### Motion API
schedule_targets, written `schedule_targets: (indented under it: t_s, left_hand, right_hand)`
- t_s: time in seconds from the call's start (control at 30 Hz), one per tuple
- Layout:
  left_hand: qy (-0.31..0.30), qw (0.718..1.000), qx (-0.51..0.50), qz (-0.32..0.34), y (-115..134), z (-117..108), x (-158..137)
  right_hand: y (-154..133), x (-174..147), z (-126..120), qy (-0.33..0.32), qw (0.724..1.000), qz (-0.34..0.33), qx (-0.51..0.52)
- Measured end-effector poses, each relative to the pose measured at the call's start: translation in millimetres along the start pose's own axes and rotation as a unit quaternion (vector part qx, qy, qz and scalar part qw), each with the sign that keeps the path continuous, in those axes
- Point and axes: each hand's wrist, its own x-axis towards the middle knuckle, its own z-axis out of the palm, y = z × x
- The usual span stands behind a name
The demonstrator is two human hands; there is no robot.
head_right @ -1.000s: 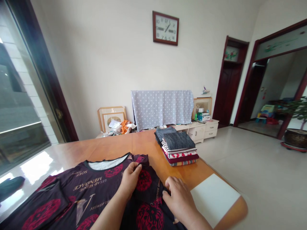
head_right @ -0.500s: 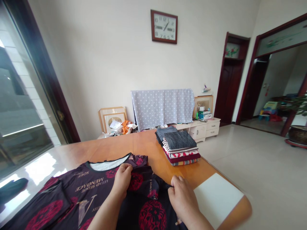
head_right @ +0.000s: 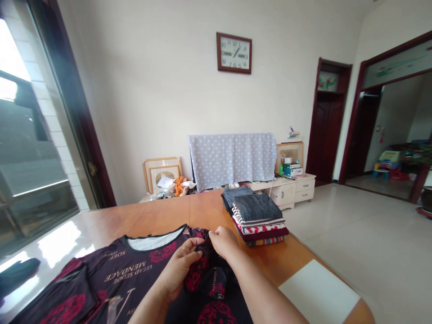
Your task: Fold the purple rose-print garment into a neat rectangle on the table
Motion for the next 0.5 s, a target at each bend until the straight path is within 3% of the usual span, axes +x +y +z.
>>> schedule_targets:
  t_s: [0.17, 0.3, 0.5]
  left_hand:
    - [-0.022, 1.000, 0.002, -0.005, -2.1, 2.9, -1.4]
    - [0.027, 0.999, 0.023, -0.003, -5.4, 0.9, 1.3]
    - [0.107, 0.971, 0.214, -0.014, -13.9, -5.5, 7.5]
  right_hand:
    - [-3.4, 30.6, 29.6, -0.018, 0.997, 0.058, 0.047]
    - [-0.4, 45.4, 37.3, -0.009, 0.985, 0.120, 0.120]
    - [5.9, 68.1, 41.0, 0.015, 0.953, 0.220, 0.209]
